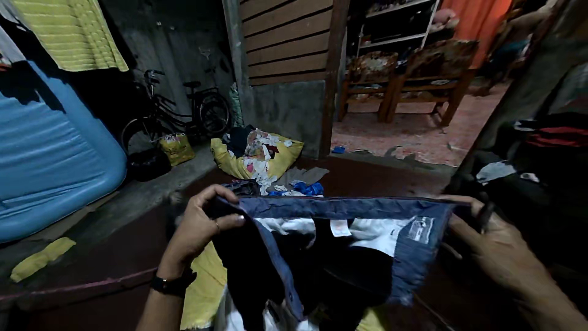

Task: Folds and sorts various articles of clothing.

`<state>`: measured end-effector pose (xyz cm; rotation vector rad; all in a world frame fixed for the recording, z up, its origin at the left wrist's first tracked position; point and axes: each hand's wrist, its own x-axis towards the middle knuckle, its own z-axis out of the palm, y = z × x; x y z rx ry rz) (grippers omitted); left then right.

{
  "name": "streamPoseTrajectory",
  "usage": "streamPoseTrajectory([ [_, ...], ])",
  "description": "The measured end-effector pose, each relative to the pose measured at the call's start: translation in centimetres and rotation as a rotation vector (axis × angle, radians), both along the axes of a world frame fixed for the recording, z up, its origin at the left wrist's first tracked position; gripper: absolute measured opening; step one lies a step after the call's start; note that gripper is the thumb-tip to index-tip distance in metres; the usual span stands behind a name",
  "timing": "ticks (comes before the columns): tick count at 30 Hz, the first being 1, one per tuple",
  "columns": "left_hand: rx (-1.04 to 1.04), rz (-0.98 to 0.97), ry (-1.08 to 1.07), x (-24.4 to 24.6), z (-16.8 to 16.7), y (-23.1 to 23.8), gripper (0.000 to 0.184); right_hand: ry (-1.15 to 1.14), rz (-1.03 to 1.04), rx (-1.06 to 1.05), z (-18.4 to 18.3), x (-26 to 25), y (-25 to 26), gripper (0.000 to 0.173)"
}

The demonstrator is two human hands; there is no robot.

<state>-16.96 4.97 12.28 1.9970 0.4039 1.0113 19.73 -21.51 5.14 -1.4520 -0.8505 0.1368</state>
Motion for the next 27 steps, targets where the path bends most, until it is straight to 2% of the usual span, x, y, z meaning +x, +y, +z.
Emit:
streamPoseTrajectory([
  [2,-0.157,0.027,-0.024,1.2,-1.3,0.7,0.043,-0.025,-0.107,-0.047,0.0,0.0,1.0,0.029],
  [3,-0.245,0.052,0.051,2.3,-2.8,1.5,0.045,-0.048,-0.157,-0.098,-0.6,0.2,1.8,0.032],
  [5,-0.488,0.070,0.244,4.8,-8.4,3.9,0.036,-0.084,-0.199,-0.237,-3.4,1.3,3.8,0.036],
  [7,-0.683,0.077,0.388,7.2,-14.3,6.9,0.035,-0.108,-0.196,-0.438,-7.7,3.8,5.5,0.034],
  [8,-0.712,0.099,0.425,7.9,-16.3,7.8,0.036,-0.088,-0.185,-0.541,-9.5,4.6,6.1,0.032],
  [10,-0.698,0.149,0.456,8.8,-18.4,8.5,0.041,-0.078,-0.163,-0.664,-11.5,4.8,6.7,0.027],
  [17,-0.657,0.208,0.433,9.8,-18.1,8.3,0.037,0.006,-0.145,-0.622,-11.2,4.5,7.4,0.020],
  [21,-0.656,0.214,0.411,9.7,-17.8,8.3,0.033,0.085,-0.146,-0.633,-11.4,4.3,7.7,0.023],
  [27,-0.812,0.148,0.320,10.3,-16.3,6.4,0.028,0.284,-0.124,-0.549,-10.9,3.1,8.5,0.022],
])
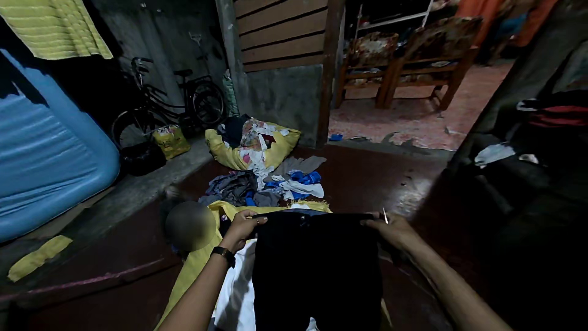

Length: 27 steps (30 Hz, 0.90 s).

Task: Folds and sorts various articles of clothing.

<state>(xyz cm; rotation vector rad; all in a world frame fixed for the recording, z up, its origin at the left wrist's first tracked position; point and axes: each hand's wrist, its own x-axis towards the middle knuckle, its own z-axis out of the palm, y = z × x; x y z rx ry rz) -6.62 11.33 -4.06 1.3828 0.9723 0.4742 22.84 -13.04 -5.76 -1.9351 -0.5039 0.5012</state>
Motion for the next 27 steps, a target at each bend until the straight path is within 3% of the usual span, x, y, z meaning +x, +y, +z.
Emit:
streamPoseTrajectory([
  [4,-0.067,-0.124,-0.052,0.8,2.3,-3.8,0.026,0.074,0.076,0.026,1.9,-2.5,0.4,0.019],
  [11,0.073,-0.229,-0.106,1.1,3.1,-8.2,0.029,0.193,0.207,0.122,4.8,-7.2,0.9,0.022],
  [17,0.294,-0.271,-0.104,1.5,2.4,-10.1,0.048,0.114,0.393,0.257,5.5,-11.8,1.3,0.036],
  [23,0.583,-0.167,-0.083,1.9,1.9,-11.1,0.042,0.191,0.535,0.473,4.9,-13.2,0.7,0.037],
  [27,0.535,-0.087,-0.187,1.9,2.1,-10.5,0.035,0.126,0.661,0.474,5.4,-12.5,-0.1,0.041],
])
